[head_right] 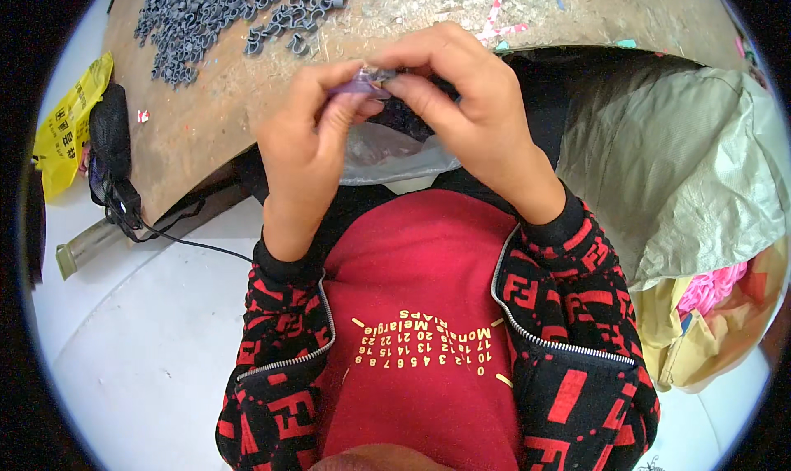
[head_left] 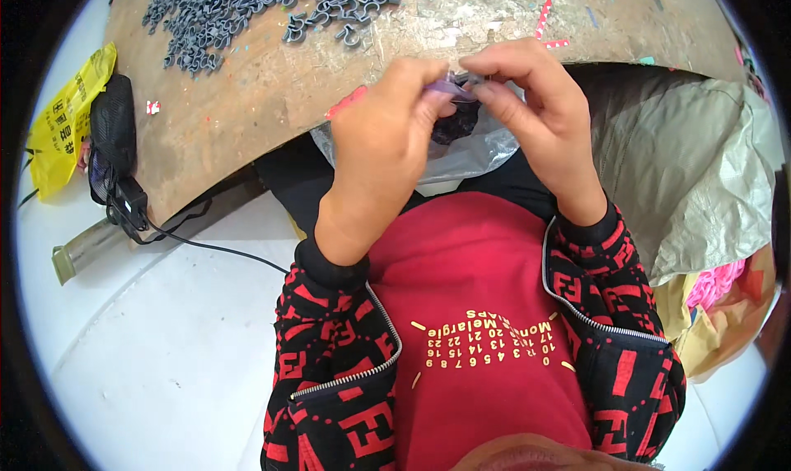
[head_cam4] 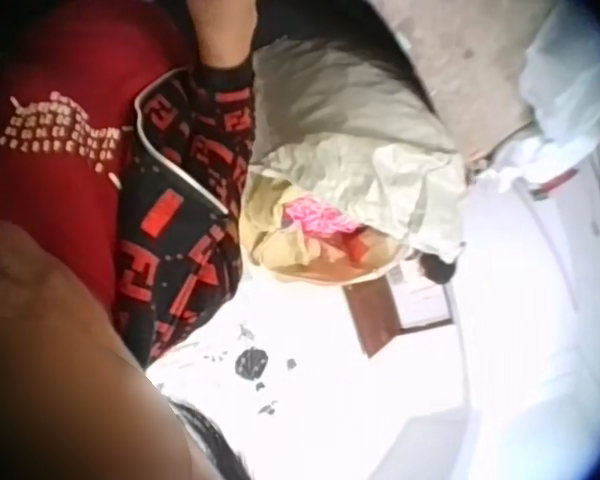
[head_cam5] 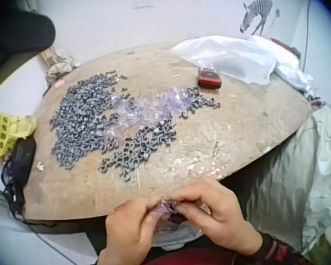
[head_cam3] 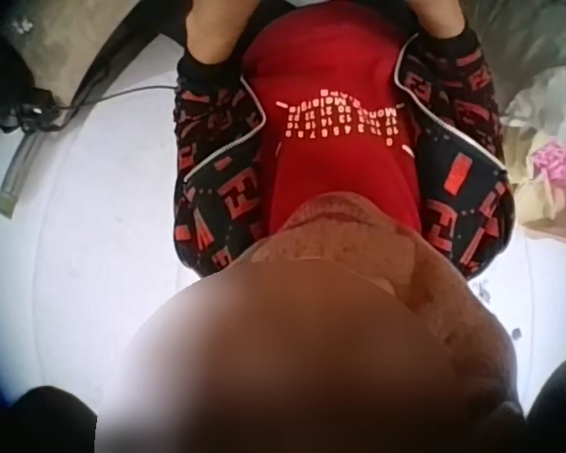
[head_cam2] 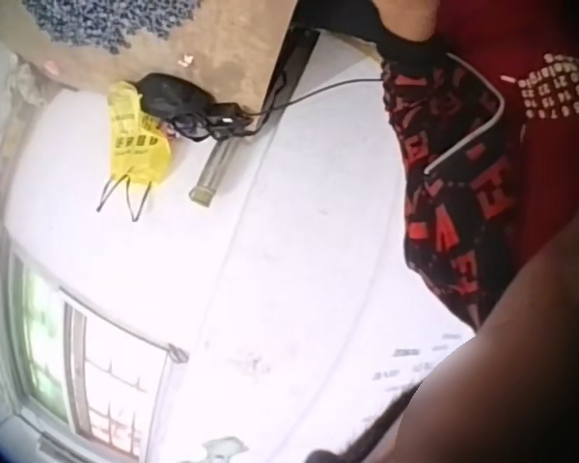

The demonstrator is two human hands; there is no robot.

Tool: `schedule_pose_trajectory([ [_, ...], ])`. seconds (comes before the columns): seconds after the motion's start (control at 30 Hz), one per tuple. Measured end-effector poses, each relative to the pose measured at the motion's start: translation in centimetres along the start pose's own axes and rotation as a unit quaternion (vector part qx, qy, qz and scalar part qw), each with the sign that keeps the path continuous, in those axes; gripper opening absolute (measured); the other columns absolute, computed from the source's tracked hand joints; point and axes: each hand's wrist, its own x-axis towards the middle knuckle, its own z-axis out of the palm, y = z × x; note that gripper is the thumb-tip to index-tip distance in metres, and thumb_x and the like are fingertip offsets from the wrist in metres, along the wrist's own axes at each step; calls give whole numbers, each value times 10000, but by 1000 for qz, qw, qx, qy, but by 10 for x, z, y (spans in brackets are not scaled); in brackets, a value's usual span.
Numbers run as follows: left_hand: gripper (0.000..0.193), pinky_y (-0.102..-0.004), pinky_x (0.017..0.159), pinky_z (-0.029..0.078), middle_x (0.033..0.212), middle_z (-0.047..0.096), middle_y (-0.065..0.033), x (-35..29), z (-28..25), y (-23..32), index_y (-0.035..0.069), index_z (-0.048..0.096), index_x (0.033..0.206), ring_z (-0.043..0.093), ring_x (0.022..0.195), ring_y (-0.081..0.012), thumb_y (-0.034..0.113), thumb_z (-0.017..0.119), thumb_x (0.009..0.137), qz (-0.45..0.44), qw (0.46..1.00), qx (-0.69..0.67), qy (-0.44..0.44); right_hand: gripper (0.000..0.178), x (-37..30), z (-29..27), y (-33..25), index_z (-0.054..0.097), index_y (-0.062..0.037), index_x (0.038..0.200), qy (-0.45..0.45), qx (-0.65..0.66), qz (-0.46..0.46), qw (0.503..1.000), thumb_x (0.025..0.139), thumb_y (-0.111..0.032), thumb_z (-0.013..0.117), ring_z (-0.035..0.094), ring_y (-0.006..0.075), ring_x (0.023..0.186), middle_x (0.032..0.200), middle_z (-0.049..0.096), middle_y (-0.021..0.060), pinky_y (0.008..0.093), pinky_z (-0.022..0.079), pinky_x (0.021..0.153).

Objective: Picking small grey plastic toy components from a pile and placing them into clear plastic bags.

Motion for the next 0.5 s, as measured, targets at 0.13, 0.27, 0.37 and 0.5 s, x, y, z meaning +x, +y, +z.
schedule_pose_trajectory([
  [0.13, 174, -252, 608, 504, 851, 629, -128, 3, 0, 1, 12, 505, 1035, 625, 691, -160, 90, 547, 885, -185, 914, -360, 32, 222, 1, -1, 1, 551, 15, 1070, 46, 341, 147, 927, 850, -11, 557, 572, 123, 826, 939, 589, 58, 251, 442, 788],
  [0.27, 179, -244, 631, 506, 868, 627, -123, -2, 7, -5, -4, 515, 1034, 620, 706, -148, 110, 538, 898, -203, 798, -567, -26, 233, -1, 2, 0, 541, 12, 1084, 20, 325, 150, 933, 858, -39, 560, 560, 104, 831, 914, 590, 49, 232, 438, 778],
  [0.37, 170, -240, 635, 508, 857, 627, -116, -1, 6, -2, -13, 538, 1022, 618, 697, -140, 91, 548, 888, -200, 822, -534, -7, 228, -1, 0, -5, 548, 16, 1072, 11, 322, 145, 936, 847, -16, 568, 548, 103, 855, 916, 587, 45, 231, 437, 782],
  [0.5, 113, -225, 629, 503, 814, 636, -90, -1, 4, 7, -10, 591, 959, 623, 694, -128, 55, 555, 875, -162, 923, -348, 21, 230, -1, -1, -4, 559, 25, 1059, -8, 146, 59, 987, 829, 22, 576, 537, 110, 876, 938, 567, 42, 228, 427, 789],
])
